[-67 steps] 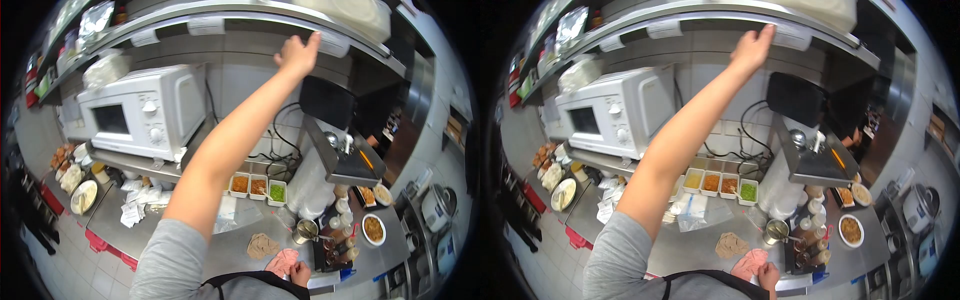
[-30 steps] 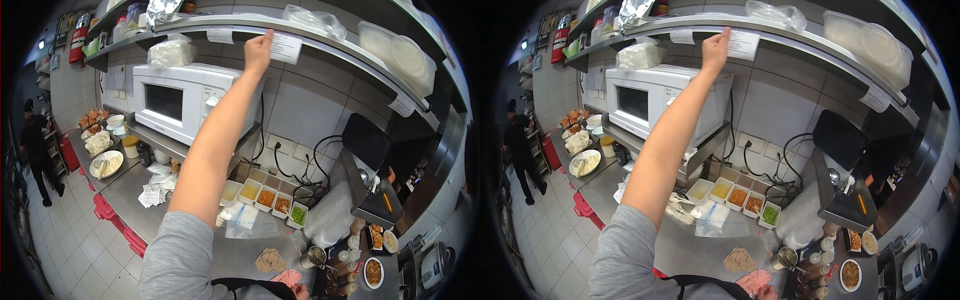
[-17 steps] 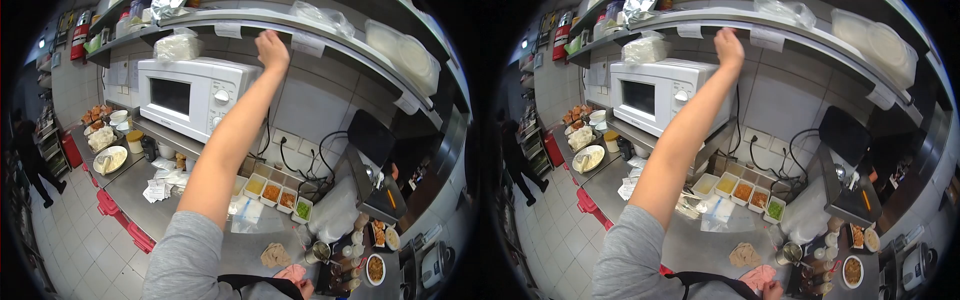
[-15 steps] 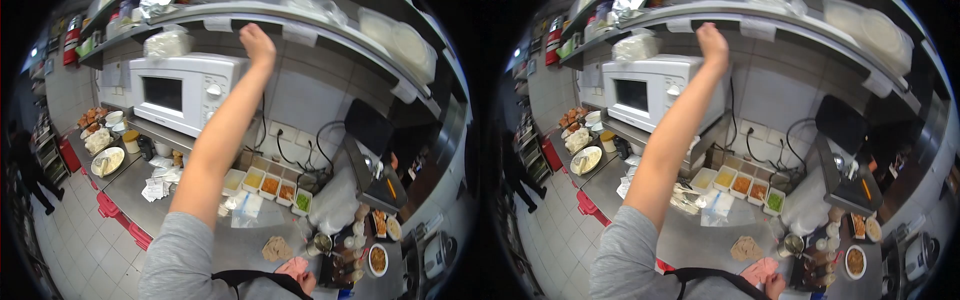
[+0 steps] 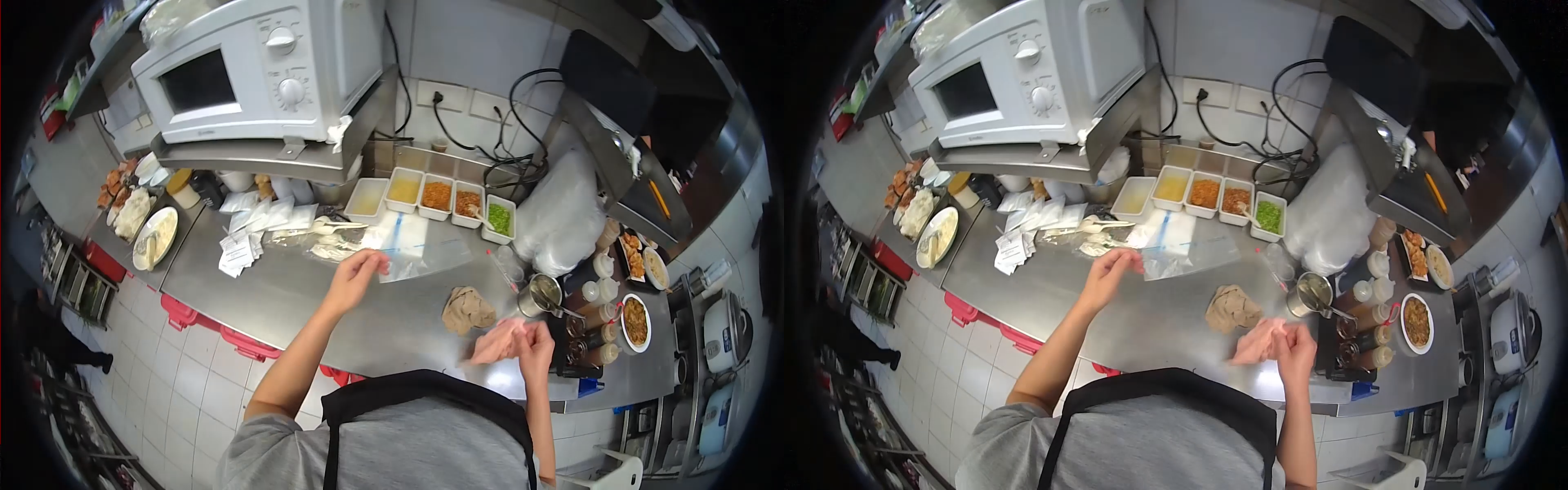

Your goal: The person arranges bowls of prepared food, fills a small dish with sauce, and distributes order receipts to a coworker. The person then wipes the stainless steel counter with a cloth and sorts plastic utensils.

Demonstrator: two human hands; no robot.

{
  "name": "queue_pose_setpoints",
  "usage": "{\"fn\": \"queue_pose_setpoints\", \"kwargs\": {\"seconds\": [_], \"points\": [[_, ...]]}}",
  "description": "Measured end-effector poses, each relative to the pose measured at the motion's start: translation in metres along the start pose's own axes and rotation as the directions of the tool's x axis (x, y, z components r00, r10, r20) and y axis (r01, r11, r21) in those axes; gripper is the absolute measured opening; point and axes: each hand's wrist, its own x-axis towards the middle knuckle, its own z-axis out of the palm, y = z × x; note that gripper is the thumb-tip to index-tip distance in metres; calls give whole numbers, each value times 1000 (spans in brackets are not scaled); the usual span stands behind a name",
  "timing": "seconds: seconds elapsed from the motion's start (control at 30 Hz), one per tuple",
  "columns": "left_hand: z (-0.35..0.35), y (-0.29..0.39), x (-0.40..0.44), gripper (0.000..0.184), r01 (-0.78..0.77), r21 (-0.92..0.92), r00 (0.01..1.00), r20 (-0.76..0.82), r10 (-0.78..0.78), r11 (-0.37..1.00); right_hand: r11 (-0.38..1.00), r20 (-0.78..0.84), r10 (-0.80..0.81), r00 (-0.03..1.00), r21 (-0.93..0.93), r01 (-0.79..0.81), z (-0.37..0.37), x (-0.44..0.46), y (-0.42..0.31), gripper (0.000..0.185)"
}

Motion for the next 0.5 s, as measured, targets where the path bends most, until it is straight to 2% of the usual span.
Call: {"fn": "queue_pose_setpoints", "kwargs": {"seconds": [0.03, 0.07, 0.13, 0.23, 0.33, 0.37, 0.5], "points": [[-12, -10, -15, 25, 45, -50, 996, -74, -49, 998, 994, 76, -7, 997, 110, -1, 6, 8, -12, 21], [-24, -17, -30, 25, 85, -103, 984, -147, -99, 991, 992, 95, -105, 990, 77, 98, 17, 16, -16, 27], [-45, -26, -61, 26, 149, -41, 965, -213, -154, 988, 953, 139, -303, 943, 28, 302, 48, 31, -16, 40], [-74, -35, -101, 26, 229, 11, 937, -275, -218, 973, 876, 369, -348, 862, -201, 439, 97, 40, 7, 59], [-89, -35, -140, 25, 279, 41, 914, -317, -252, 959, 746, 452, -292, 843, -444, 496, 145, 20, 21, 64], [-91, -34, -150, 25, 286, 53, 910, -328, -254, 957, 775, 424, -298, 855, -416, 476, 152, 13, 13, 61], [-95, -34, -189, 29, 354, -52, 841, -418, -343, 934, 782, 471, -487, 735, -138, 607, 203, -33, -14, 49]]}}
